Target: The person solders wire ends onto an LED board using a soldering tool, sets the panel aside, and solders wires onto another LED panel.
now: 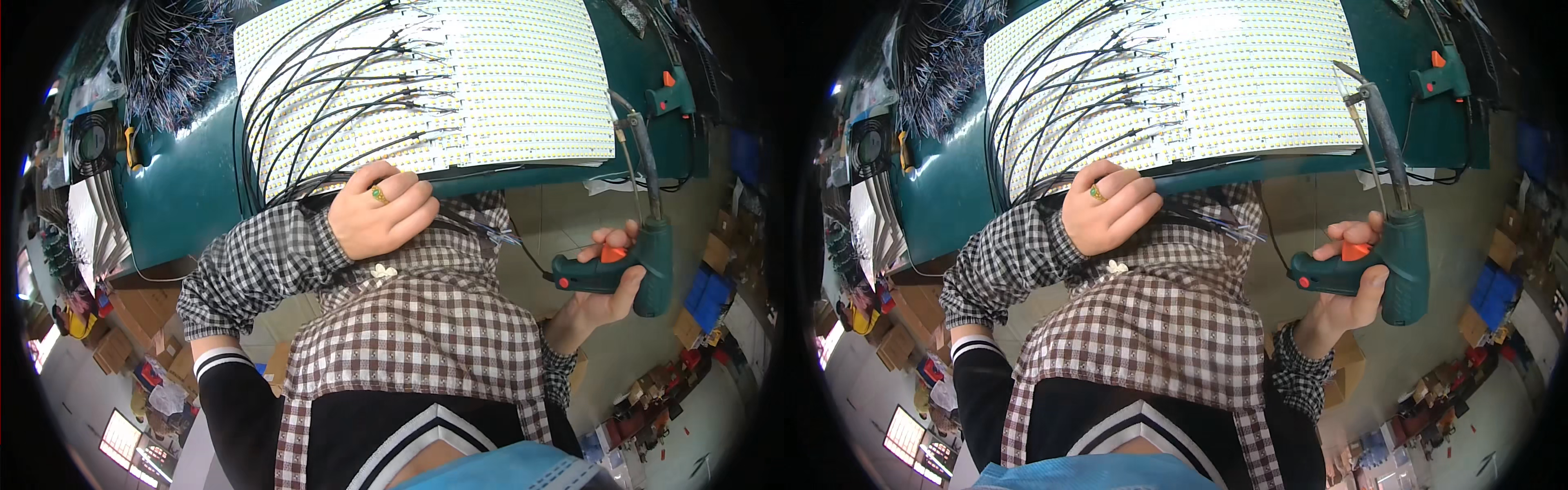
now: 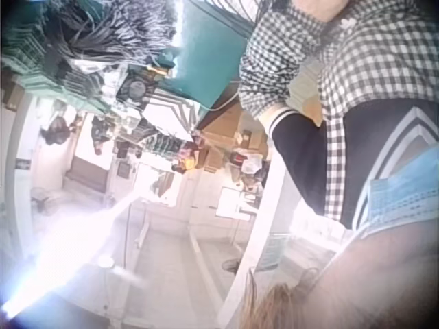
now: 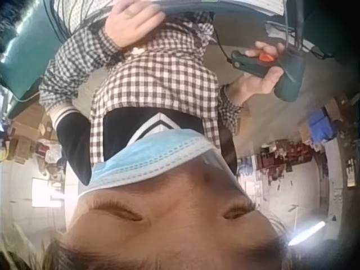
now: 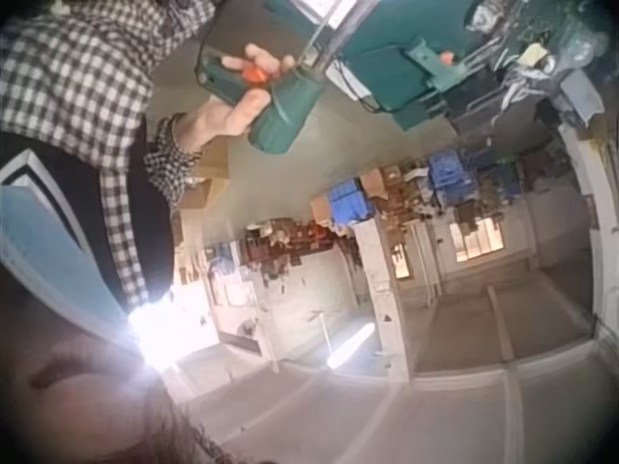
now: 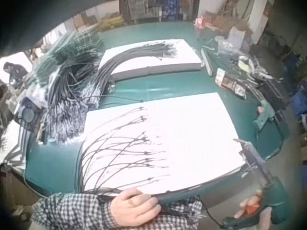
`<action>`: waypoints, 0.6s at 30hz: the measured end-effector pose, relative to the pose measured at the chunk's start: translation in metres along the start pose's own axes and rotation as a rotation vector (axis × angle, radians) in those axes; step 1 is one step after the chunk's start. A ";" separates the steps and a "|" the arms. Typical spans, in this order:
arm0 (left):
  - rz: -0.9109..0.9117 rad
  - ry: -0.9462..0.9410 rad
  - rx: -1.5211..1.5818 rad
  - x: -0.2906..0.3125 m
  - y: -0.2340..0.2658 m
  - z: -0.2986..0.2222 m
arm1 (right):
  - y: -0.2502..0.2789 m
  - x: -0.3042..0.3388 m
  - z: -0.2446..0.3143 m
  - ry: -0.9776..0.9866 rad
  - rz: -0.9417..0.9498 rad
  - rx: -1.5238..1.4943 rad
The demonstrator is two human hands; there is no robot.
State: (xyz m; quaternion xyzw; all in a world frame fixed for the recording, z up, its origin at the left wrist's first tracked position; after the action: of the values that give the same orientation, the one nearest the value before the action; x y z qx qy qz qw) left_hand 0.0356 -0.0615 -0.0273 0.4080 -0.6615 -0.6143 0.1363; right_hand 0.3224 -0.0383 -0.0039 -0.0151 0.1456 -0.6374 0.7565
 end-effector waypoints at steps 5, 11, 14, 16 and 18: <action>0.103 0.066 0.214 -0.012 0.028 0.008 | 0.022 0.006 0.004 0.020 -0.121 0.021; 0.009 0.425 0.436 -0.038 0.110 0.044 | 0.036 -0.003 0.018 0.095 -0.160 0.087; 0.059 0.383 0.416 -0.043 0.117 0.067 | 0.032 -0.007 0.014 0.078 -0.176 0.083; 0.111 0.486 0.263 -0.045 0.147 0.071 | 0.033 -0.012 0.011 0.059 -0.215 0.095; 0.075 0.467 0.051 -0.045 0.182 0.079 | 0.034 -0.006 0.013 0.067 -0.196 0.123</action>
State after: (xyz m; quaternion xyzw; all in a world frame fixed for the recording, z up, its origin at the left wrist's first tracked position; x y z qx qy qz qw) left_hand -0.0574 0.0095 0.1389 0.5174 -0.6419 -0.4811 0.2981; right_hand 0.3573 -0.0278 0.0029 0.0383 0.1294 -0.7163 0.6846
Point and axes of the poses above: each hand's wrist, its own x-axis away from the middle knuckle, its own y-axis out of the back of the hand, z = x × y, the point moved 5 cm from there along -x, towards the middle knuckle, and after that the axes turned 10 degrees about z, right-handed, at the moved point
